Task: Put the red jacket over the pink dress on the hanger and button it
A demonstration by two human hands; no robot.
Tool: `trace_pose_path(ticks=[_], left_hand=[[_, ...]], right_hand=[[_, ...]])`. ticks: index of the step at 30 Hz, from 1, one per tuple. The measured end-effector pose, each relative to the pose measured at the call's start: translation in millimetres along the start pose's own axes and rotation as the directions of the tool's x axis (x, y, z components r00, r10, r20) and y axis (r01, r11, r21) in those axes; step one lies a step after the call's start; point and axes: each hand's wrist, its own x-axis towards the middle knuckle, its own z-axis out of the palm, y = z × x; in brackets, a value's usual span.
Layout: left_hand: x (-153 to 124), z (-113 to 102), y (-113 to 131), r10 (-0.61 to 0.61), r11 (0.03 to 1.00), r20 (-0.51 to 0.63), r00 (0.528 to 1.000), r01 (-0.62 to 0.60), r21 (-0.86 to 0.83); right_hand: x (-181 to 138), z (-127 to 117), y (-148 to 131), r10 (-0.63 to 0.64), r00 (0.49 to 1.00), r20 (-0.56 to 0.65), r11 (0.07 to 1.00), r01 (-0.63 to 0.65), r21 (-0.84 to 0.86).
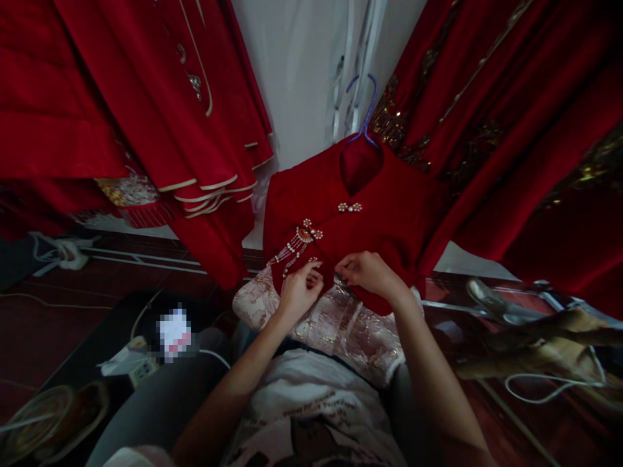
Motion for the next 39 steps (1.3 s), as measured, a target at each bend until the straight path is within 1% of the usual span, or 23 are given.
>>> trace_pose_path(ticks=[1, 2, 4, 6, 8, 9, 11, 14, 16, 19, 21, 22, 24, 26, 27, 28, 29, 30, 32, 34, 36, 39], left_hand=[[-2.1, 1.8, -1.0, 0.025, 0.999, -0.006, 1.000, -0.025, 0.043], [-2.3, 2.2, -2.0, 0.057, 0.993, -0.015, 0.998, -0.055, 0.104], [1.8, -0.4, -3.5, 0.126, 0.959, -0.008, 0.992, -0.120, 0.259], [9.4, -5.7, -3.7, 0.193, 0.892, 0.021, 0.981, -0.184, 0.414], [16.8, -10.9, -3.2, 0.259, 0.821, 0.057, 0.964, -0.251, 0.512], [19.5, -12.7, -3.1, 0.286, 0.801, 0.071, 0.956, -0.279, 0.530], [22.2, -14.3, -3.1, 0.313, 0.800, 0.075, 0.947, -0.305, 0.516], [21.5, -13.0, -4.2, 0.295, 0.840, 0.035, 0.955, -0.277, 0.467], [21.0, -11.9, -5.6, 0.281, 0.837, 0.029, 0.959, -0.260, 0.481], [23.5, -12.6, -8.5, 0.295, 0.791, 0.054, 0.954, -0.276, 0.546], [26.4, -14.3, -10.0, 0.317, 0.770, 0.066, 0.946, -0.297, 0.565], [27.6, -15.0, -10.4, 0.326, 0.776, 0.064, 0.943, -0.306, 0.551], [28.3, -15.4, -10.3, 0.328, 0.834, 0.027, 0.944, -0.302, 0.462], [26.8, -13.4, -9.1, 0.282, 0.921, -0.047, 0.958, -0.256, 0.294], [25.6, -11.3, -8.4, 0.234, 0.957, -0.082, 0.969, -0.215, 0.194], [24.3, -8.7, -7.6, 0.174, 0.982, -0.111, 0.979, -0.164, 0.092], [23.1, -5.8, -7.0, 0.107, 0.994, -0.135, 0.985, -0.108, -0.006], [22.4, -2.7, -6.6, 0.042, 0.994, -0.156, 0.987, -0.057, -0.094], [22.6, 3.2, -7.0, -0.056, 0.973, -0.186, 0.981, 0.011, -0.232], [24.8, 7.4, -8.9, -0.096, 0.949, -0.203, 0.974, 0.028, -0.314], [27.5, 9.8, -12.1, -0.107, 0.933, -0.201, 0.974, 0.029, -0.360], [29.5, 11.0, -16.9, -0.128, 0.912, -0.189, 0.974, 0.040, -0.409]], right_hand=[[-1.2, -0.1, -0.3, 0.018, 1.000, 0.019, 1.000, -0.017, -0.012], [-1.7, 0.8, 0.3, 0.039, 0.999, 0.007, 0.999, -0.039, -0.038], [-0.6, 4.9, 3.3, 0.076, 0.994, -0.072, 0.990, -0.084, -0.112], [2.5, 10.4, 7.1, 0.090, 0.987, -0.131, 0.980, -0.111, -0.163], [6.3, 16.3, 9.3, 0.106, 0.982, -0.157, 0.972, -0.135, -0.191], [8.3, 19.4, 9.5, 0.120, 0.977, -0.175, 0.966, -0.156, -0.206], [11.9, 26.4, 8.5, 0.151, 0.961, -0.232, 0.944, -0.209, -0.254], [17.2, 38.0, 7.6, 0.143, 0.939, -0.314, 0.906, -0.252, -0.341], [20.8, 44.0, 9.5, 0.119, 0.932, -0.343, 0.897, -0.249, -0.365], [24.1, 42.8, 16.9, 0.122, 0.931, -0.345, 0.919, -0.237, -0.314], [23.1, 33.2, 23.1, 0.141, 0.951, -0.275, 0.960, -0.200, -0.198], [21.3, 26.2, 25.8, 0.141, 0.967, -0.212, 0.979, -0.168, -0.112], [15.5, 11.0, 28.7, 0.108, 0.993, -0.043, 0.988, -0.102, 0.118], [9.0, -1.0, 27.3, 0.030, 0.994, 0.107, 0.931, -0.066, 0.359], [6.6, -4.1, 25.0, -0.009, 0.989, 0.145, 0.891, -0.058, 0.450], [5.5, -4.8, 22.1, -0.037, 0.988, 0.148, 0.857, -0.045, 0.514], [5.7, -3.0, 19.0, -0.051, 0.992, 0.116, 0.838, -0.021, 0.545], [7.3, 1.0, 16.0, -0.053, 0.997, 0.057, 0.838, 0.014, 0.545], [13.7, 13.8, 11.7, -0.047, 0.995, -0.088, 0.870, 0.084, 0.486], [21.5, 28.0, 10.3, -0.059, 0.982, -0.182, 0.905, 0.130, 0.406], [27.7, 38.7, 10.8, -0.080, 0.977, -0.197, 0.922, 0.147, 0.357], [31.7, 45.6, 12.4, -0.102, 0.975, -0.199, 0.929, 0.165, 0.331]])
